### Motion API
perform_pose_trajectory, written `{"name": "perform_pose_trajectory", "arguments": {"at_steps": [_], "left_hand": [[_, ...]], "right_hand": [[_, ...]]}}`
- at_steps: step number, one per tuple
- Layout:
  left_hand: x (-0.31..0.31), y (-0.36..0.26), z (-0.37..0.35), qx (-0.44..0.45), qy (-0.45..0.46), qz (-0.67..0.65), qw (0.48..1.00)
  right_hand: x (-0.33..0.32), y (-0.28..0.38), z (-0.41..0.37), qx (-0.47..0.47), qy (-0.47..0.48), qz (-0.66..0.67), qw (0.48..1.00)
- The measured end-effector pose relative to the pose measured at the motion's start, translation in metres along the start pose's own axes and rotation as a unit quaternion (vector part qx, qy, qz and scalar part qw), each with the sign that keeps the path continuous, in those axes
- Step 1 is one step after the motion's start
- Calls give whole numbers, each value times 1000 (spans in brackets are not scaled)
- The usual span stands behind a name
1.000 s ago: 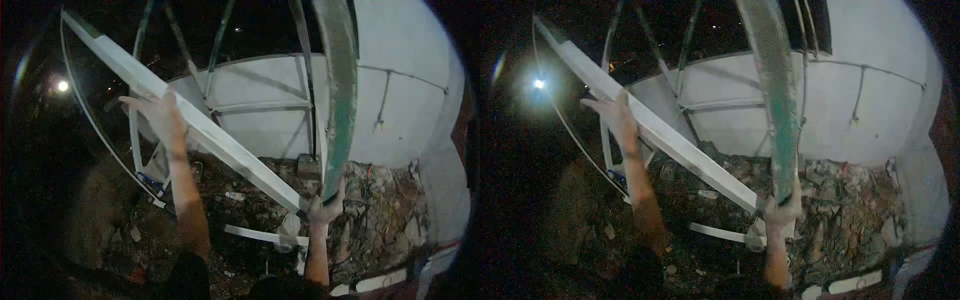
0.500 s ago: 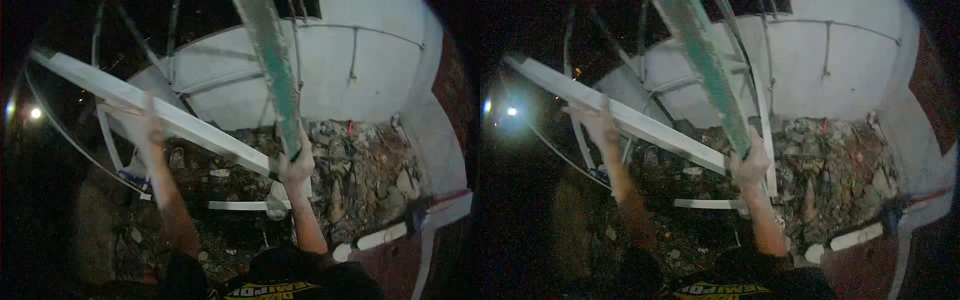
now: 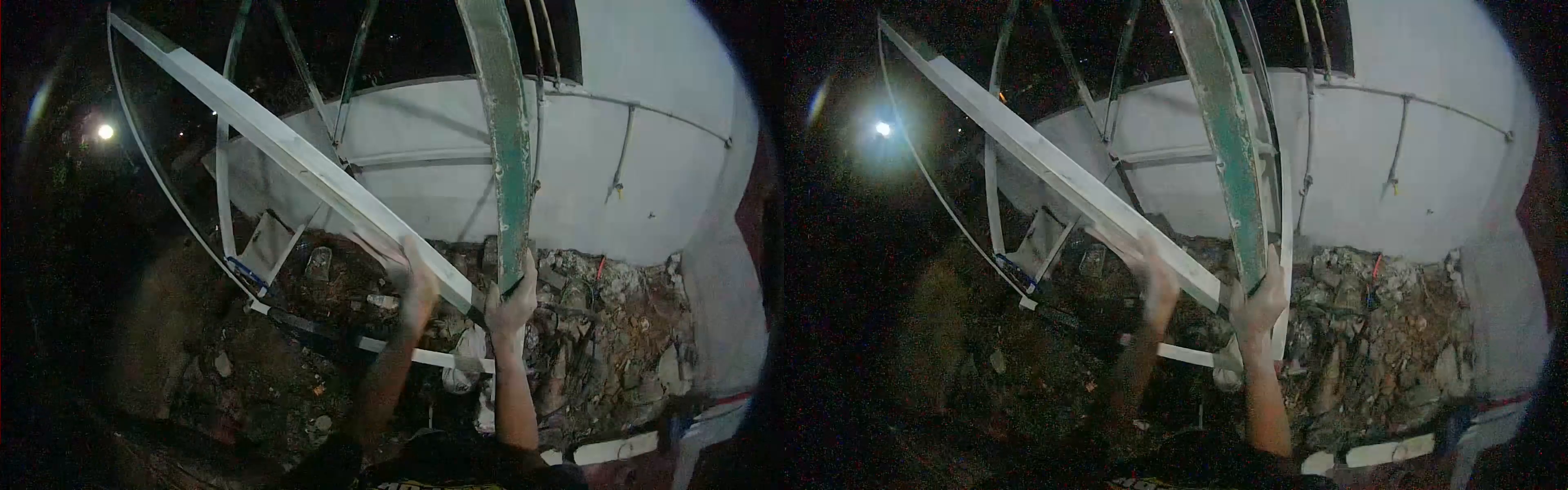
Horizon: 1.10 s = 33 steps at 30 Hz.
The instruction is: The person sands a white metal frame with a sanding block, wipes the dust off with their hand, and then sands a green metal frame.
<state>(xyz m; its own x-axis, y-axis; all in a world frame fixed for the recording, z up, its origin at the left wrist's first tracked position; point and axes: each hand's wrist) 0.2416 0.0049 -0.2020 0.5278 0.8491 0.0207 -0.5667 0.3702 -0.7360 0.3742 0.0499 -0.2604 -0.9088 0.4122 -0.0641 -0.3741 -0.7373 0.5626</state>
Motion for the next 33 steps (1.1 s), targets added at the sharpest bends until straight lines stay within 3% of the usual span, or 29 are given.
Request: {"name": "perform_pose_trajectory", "arguments": {"at_steps": [2,4,6,8,12,14,16,17,20,21,24,27,29,30,32,33], "left_hand": [[-15,10,52,127,-78,-14,989],[-37,-18,101,86,-90,63,990],[-66,-24,160,156,-93,64,981],[-90,-32,217,179,-96,156,967],[-100,-42,243,202,-137,133,961],[-106,-27,225,355,-115,405,835],[-90,-12,170,289,-94,515,801],[-68,-12,123,292,-83,484,821],[-24,31,14,157,12,333,930],[-14,37,-22,111,33,311,943],[-21,13,-45,95,97,355,925],[-30,-3,23,123,18,398,909],[-48,3,101,225,-82,513,825],[-60,2,138,245,-120,491,827],[-73,-45,175,239,-125,370,889],[-76,-41,179,238,-122,370,890]], "right_hand": [[4,0,-4,39,15,14,999],[0,0,-3,37,14,16,999],[0,2,-3,37,15,16,999],[1,0,-6,53,15,9,998],[-2,5,-7,70,32,27,997],[3,-1,-8,74,11,18,997],[0,-4,-12,73,19,25,997],[2,-3,-12,76,20,33,996],[0,1,-5,52,2,37,998],[-3,2,-5,49,6,37,998],[-3,3,-5,49,23,50,997],[-6,-2,-9,117,82,59,988],[-4,2,-4,53,31,51,997],[-3,2,-5,57,32,48,997],[-3,-1,-5,56,30,52,997],[-3,1,-3,58,30,49,997]]}}
Point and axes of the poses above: each hand's wrist, its own z-axis towards the middle knuckle, its own x-axis out of the palm, y = z × x, and after that the axes turned 4 degrees about x, right-handed
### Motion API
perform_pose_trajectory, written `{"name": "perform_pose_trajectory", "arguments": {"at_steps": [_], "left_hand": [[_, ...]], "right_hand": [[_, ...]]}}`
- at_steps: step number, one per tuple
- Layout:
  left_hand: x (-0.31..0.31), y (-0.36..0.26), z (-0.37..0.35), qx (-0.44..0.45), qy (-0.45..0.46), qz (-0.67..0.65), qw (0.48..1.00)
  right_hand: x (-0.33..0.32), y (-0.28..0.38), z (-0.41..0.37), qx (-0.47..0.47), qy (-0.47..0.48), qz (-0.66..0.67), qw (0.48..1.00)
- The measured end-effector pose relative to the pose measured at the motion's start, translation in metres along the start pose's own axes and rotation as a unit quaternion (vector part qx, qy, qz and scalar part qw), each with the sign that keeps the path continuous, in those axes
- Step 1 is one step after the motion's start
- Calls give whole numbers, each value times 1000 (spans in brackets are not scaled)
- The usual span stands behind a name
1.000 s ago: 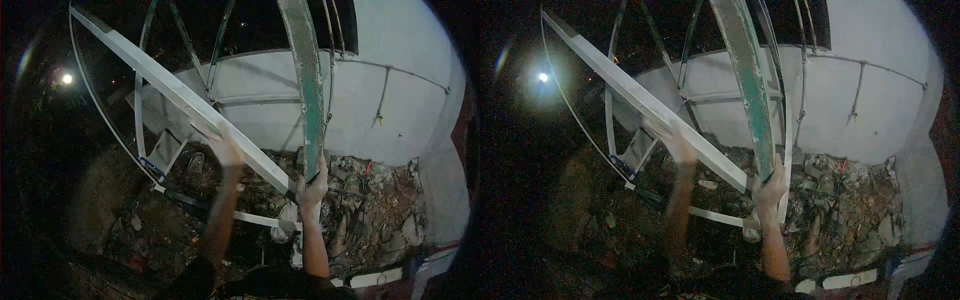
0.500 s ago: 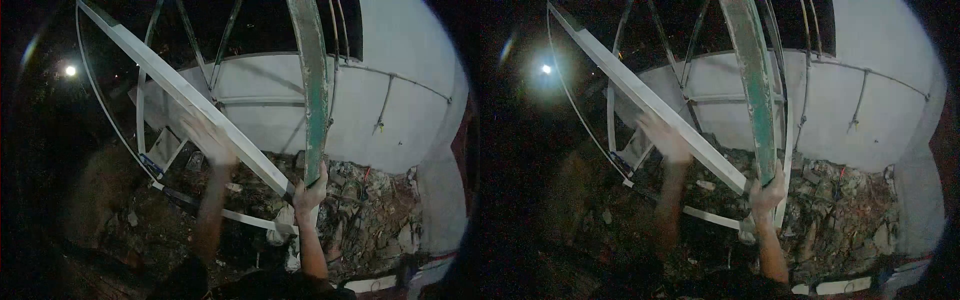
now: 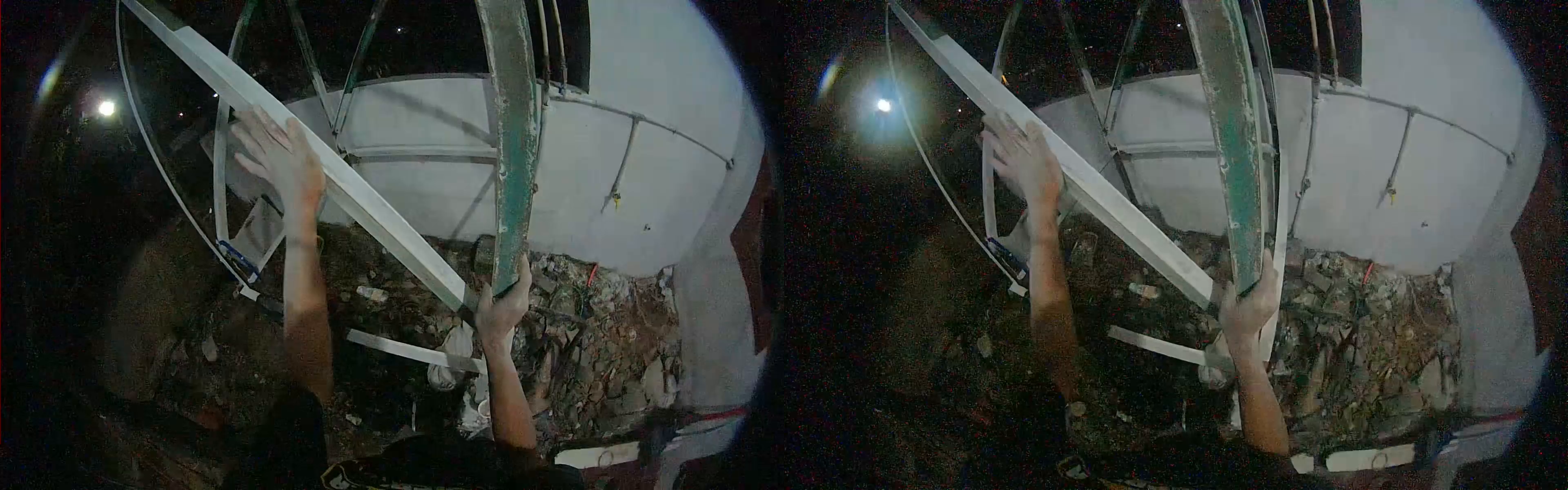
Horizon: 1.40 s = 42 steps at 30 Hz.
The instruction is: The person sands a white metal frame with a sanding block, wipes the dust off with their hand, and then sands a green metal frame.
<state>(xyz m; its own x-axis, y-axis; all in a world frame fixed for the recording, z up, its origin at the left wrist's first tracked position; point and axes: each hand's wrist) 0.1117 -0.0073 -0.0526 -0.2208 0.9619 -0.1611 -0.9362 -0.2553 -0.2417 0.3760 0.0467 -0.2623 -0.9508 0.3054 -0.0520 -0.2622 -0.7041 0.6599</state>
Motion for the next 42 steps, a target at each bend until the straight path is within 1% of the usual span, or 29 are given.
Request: {"name": "perform_pose_trajectory", "arguments": {"at_steps": [2,4,6,8,9,10,11,12,13,14,15,17,19,21,24,26,29,30,31,33,34,35,36,37,38,39,40,41,42], "left_hand": [[7,14,-7,100,-14,120,988],[15,5,-56,40,10,64,997],[17,-28,-131,40,54,30,997],[0,-75,-206,-19,159,-100,982],[-1,-86,-244,5,203,-62,977],[4,-88,-267,30,242,-25,970],[5,-92,-265,27,233,-26,972],[1,-96,-265,-4,252,-54,966],[-1,-96,-263,-36,269,-81,959],[2,-94,-261,-39,273,-61,959],[0,-94,-247,-44,272,-58,960],[5,-80,-200,-86,157,-75,981],[19,-41,-135,-38,78,26,996],[23,4,-77,74,8,131,989],[14,32,-7,29,8,82,996],[33,60,-1,39,15,127,991],[18,25,-40,89,60,137,985],[-1,-13,-56,63,47,-1,997],[4,-19,-81,69,75,5,995],[5,-28,-137,76,152,4,986],[-1,-33,-167,78,198,-8,977],[-4,-34,-205,118,245,-3,962],[-10,-32,-239,158,291,0,944],[-24,-32,-262,153,303,-9,941],[-37,-29,-278,133,420,-33,897],[-44,-23,-290,117,528,-56,839],[-43,-11,-306,100,508,-30,855],[-41,2,-316,101,510,-35,854],[-38,19,-320,110,482,-7,869]], "right_hand": [[1,5,-1,18,-15,-1,1000],[3,5,-1,14,-24,-21,999],[3,6,-1,4,-36,-39,999],[0,6,-5,86,26,15,996],[0,3,-7,82,24,15,996],[2,-2,-5,32,-3,3,999],[4,-3,-2,-19,-28,-7,999],[2,-3,-3,-23,-25,-6,999],[2,-1,-3,7,-9,3,1000],[0,1,-4,38,11,10,999],[-2,1,-6,37,16,12,999],[-2,1,-4,66,32,-1,997],[-3,0,-4,72,32,10,997],[-2,0,-2,79,35,19,996],[-1,4,-4,117,34,21,992],[-1,3,-2,88,21,-6,996],[-3,3,-1,68,31,-34,997],[-1,-5,-4,73,41,-17,996],[-1,-8,-4,74,43,-25,996],[-1,-11,-3,5,40,-13,999],[-3,-5,-1,38,52,-5,998],[-2,-9,-3,47,58,-20,997],[1,-17,-5,22,41,-54,997],[1,-22,-6,-6,24,-86,996],[-4,-16,-3,-1,28,-98,995],[-10,-3,6,45,63,-70,995],[-13,10,15,90,97,-40,990],[-18,11,25,91,96,-46,990],[-21,9,41,59,94,-12,994]]}}
Point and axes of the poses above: each hand's wrist, its own z-axis towards the middle knuckle, its own x-axis out of the palm, y = z × x, and after that the axes turned 4 degrees about x, right-handed
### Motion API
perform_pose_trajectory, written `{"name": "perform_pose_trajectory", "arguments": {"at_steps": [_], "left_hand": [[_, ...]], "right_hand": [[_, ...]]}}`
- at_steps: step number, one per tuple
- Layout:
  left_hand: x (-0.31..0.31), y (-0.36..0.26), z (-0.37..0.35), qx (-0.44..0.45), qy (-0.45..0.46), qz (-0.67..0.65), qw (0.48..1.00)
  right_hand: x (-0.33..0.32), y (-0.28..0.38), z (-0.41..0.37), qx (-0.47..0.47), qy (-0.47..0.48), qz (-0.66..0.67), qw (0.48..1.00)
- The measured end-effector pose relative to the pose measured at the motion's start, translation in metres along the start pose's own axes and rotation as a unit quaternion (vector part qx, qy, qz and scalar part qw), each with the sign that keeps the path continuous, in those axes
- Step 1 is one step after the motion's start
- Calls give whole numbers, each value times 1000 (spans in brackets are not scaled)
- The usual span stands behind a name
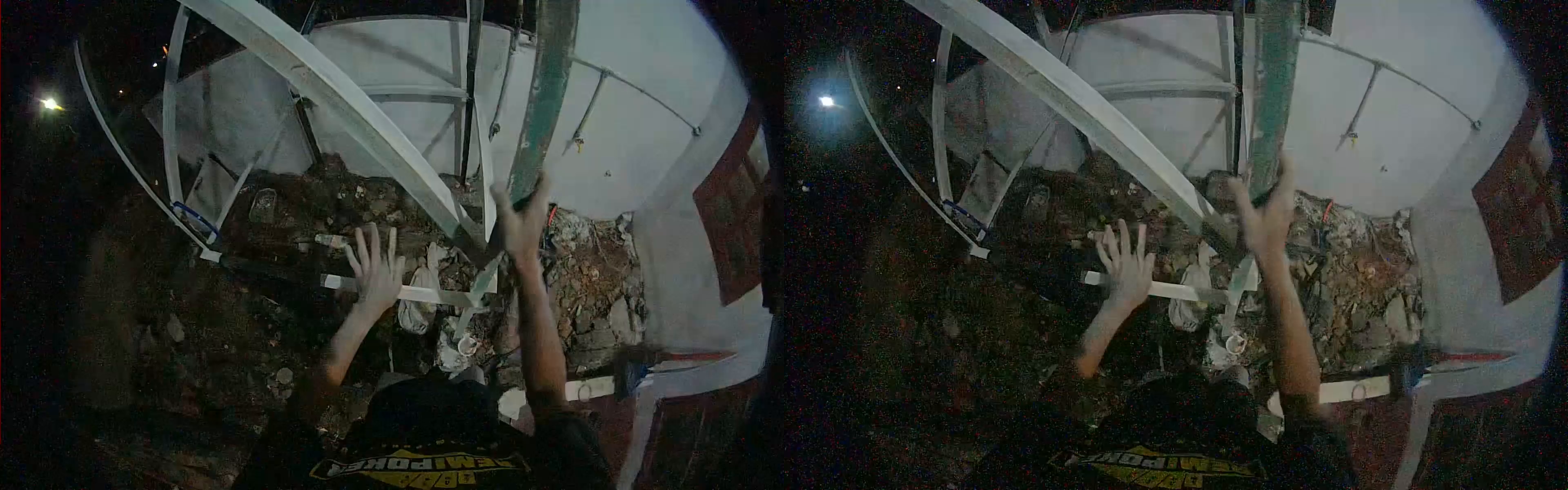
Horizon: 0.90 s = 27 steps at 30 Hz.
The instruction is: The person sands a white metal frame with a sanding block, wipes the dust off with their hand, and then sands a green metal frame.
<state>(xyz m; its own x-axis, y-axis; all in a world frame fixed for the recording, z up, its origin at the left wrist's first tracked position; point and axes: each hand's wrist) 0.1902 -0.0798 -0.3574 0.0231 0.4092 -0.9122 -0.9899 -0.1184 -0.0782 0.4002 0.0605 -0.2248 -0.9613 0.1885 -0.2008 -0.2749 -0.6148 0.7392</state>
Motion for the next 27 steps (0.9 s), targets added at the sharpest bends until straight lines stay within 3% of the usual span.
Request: {"name": "perform_pose_trajectory", "arguments": {"at_steps": [2,5,7,9,10,11,12,13,16,19,20,23,24,26,27], "left_hand": [[16,25,-12,-9,-22,28,999],[51,58,-12,30,68,-58,996],[74,61,-32,62,51,-62,995],[78,55,-37,41,286,-43,957],[93,55,-47,54,287,-46,955],[117,58,-54,23,226,-47,973],[117,59,-51,-11,163,-50,985],[115,55,-49,-4,162,-50,986],[85,47,-38,-81,265,-127,952],[85,49,-41,-60,233,-129,962],[122,58,-50,-36,211,-88,973],[148,56,-59,-41,164,-74,983],[146,54,-55,-44,155,-75,984],[138,57,-52,-64,271,-125,952],[135,59,-51,-65,263,-124,955]], "right_hand": [[-10,28,32,-33,7,68,997],[-17,77,104,-114,8,171,979],[-22,106,133,-108,-4,185,977],[-15,109,149,-120,-11,134,984],[-14,111,151,-131,-14,93,987],[-14,127,131,-30,-14,-13,999],[-16,120,130,-29,-13,-16,999],[-18,109,132,-28,-8,-17,999],[-13,105,136,-27,-25,-15,999],[-11,102,136,-61,-48,20,997],[-12,103,138,-39,-49,-2,998],[-15,107,137,-68,-62,29,995],[-16,111,133,-34,-49,33,998],[-12,111,132,-39,-53,54,996],[-10,109,130,-37,-60,71,995]]}}
Point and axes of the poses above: each hand's wrist, its own z-axis towards the middle knuckle, its own x-axis out of the palm, y = z × x, and after that the axes turned 4 degrees about x, right-handed
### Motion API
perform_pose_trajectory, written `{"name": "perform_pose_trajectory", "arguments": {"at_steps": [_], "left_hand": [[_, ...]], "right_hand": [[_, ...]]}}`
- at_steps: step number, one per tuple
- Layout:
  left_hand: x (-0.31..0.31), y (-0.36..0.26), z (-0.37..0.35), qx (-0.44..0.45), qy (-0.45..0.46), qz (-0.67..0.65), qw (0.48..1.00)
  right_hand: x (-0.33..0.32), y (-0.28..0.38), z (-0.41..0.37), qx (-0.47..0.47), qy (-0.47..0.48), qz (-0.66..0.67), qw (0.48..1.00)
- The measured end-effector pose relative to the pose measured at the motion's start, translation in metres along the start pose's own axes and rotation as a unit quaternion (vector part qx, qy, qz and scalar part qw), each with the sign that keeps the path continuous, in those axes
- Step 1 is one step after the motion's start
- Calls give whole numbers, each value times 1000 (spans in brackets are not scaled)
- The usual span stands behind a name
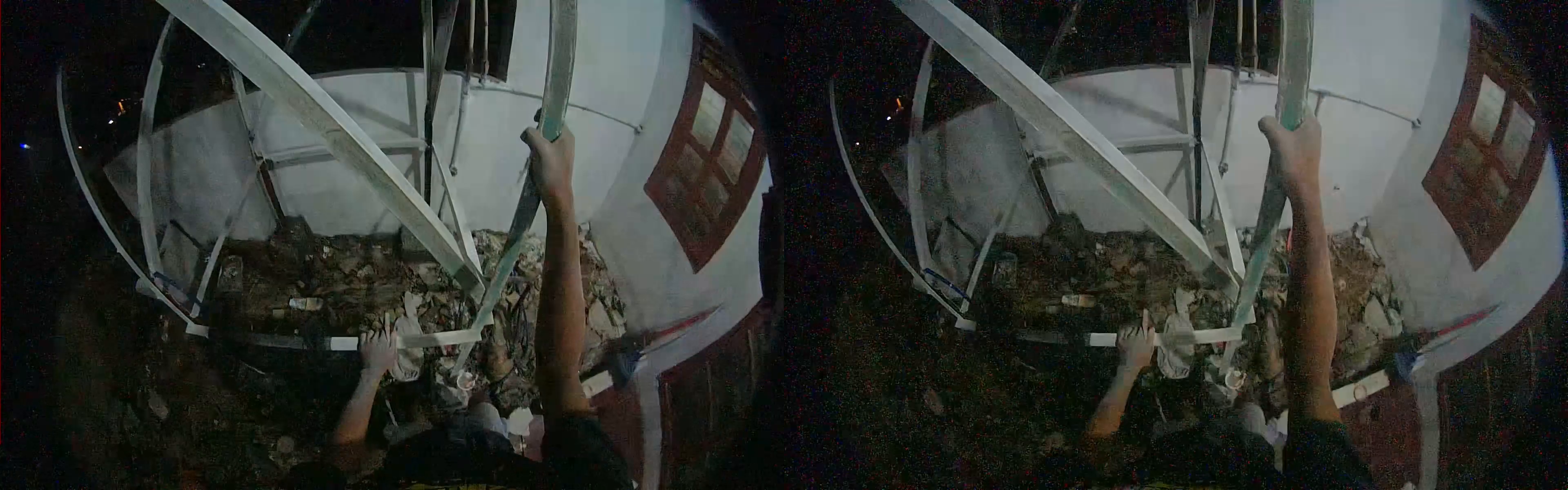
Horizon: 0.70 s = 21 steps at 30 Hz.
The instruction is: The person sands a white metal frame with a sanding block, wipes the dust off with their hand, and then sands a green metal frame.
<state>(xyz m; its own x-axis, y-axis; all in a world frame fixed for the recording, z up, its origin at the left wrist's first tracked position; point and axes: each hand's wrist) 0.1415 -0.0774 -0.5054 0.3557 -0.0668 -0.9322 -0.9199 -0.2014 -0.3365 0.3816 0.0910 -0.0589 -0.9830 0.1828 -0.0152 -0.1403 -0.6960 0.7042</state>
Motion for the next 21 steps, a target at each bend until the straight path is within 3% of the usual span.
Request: {"name": "perform_pose_trajectory", "arguments": {"at_steps": [2,3,5,6,7,8,9,11,16,17,20,21], "left_hand": [[-4,-3,-1,-12,19,-18,1000],[23,8,8,2,-49,-13,999],[39,16,14,10,-51,-13,999],[44,18,17,20,-49,-17,998],[46,22,23,23,13,-32,999],[21,9,14,22,10,-33,999],[-32,-17,-6,-14,66,-75,995],[-59,-33,-18,-52,123,-118,984],[104,50,36,71,-72,48,994],[-10,-7,-4,8,9,14,1000],[17,7,2,41,-72,19,996],[37,20,7,110,-112,101,982]], "right_hand": [[-2,0,1,0,12,-1,1000],[-1,2,0,0,1,-23,1000],[0,2,-3,4,-9,-30,1000],[-1,1,-3,3,-8,-28,1000],[-1,0,-2,-2,-6,-28,1000],[-1,0,0,-8,-3,-27,1000],[-1,-1,1,-12,-1,-26,1000],[-2,-5,0,-8,4,-4,1000],[-2,6,-4,8,1,-33,999],[-2,6,-4,8,3,-34,999],[-1,5,-5,4,-5,-11,1000],[-2,4,-4,8,-7,-54,999]]}}
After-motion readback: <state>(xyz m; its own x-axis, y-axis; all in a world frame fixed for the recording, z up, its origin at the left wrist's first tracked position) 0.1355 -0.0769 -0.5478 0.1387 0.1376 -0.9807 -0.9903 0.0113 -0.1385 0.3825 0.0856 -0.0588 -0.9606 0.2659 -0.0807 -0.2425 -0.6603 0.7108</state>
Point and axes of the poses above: each hand's wrist, its own z-axis towards the middle knuckle, its own x-axis out of the palm, y = z × x, and after that the axes turned 4 degrees about x, right-handed
